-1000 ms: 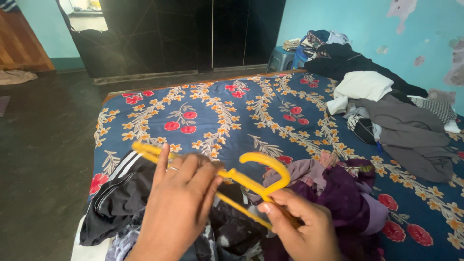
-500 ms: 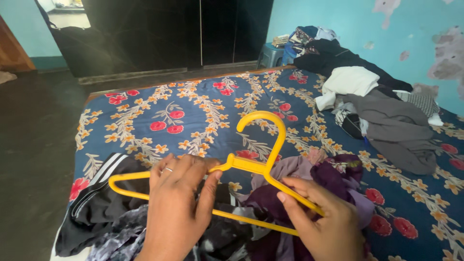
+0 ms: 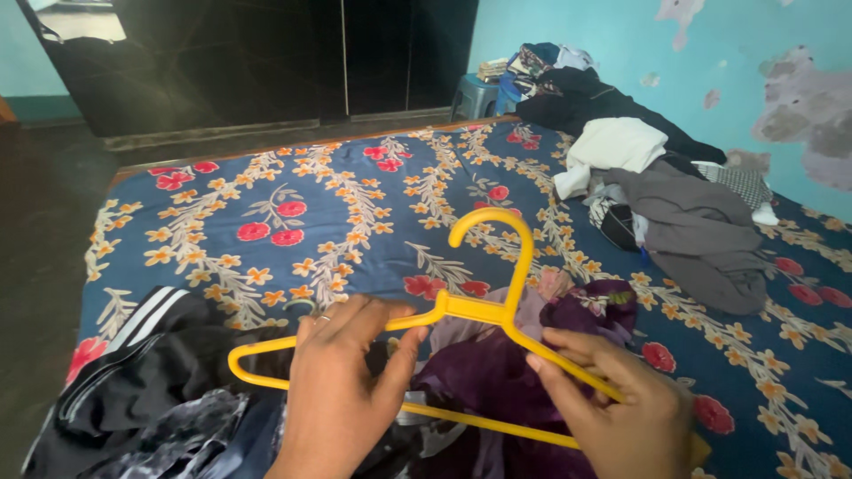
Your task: The person places a purple top onto a yellow hanger, adjusts the garment, and hangs it on a wall-mounted rack. The person then removes a green patterned top from a hanger.
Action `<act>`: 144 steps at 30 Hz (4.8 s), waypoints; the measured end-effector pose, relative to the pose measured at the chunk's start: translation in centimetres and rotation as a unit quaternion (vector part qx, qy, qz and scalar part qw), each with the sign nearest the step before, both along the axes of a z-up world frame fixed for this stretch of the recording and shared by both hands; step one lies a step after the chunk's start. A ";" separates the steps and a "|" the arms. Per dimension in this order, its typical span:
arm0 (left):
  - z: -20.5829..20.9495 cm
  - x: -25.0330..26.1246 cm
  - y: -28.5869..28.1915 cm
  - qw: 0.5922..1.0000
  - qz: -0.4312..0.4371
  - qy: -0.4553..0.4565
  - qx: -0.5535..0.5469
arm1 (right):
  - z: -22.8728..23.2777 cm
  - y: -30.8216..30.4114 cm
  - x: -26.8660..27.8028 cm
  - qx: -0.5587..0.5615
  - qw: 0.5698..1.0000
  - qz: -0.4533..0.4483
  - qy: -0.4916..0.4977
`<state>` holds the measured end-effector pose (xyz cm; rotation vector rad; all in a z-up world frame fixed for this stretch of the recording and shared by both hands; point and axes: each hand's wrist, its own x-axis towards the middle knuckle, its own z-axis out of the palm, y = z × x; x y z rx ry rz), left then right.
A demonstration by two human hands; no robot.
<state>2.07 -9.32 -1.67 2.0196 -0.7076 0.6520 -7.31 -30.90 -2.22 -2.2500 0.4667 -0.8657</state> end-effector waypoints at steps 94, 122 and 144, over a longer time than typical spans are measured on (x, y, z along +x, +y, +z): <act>-13.4 6.0 -17.7 0.984 -0.079 0.077 0.142 | -7.6 -8.1 0.1 0.061 0.986 -0.147 0.039; -9.2 4.6 -16.8 0.998 -0.032 0.008 0.044 | -6.0 -7.7 -0.1 0.089 0.987 -0.131 0.008; 4.9 -0.7 -4.3 0.979 0.056 -0.181 0.069 | 1.4 0.4 -1.7 0.055 0.994 0.031 -0.088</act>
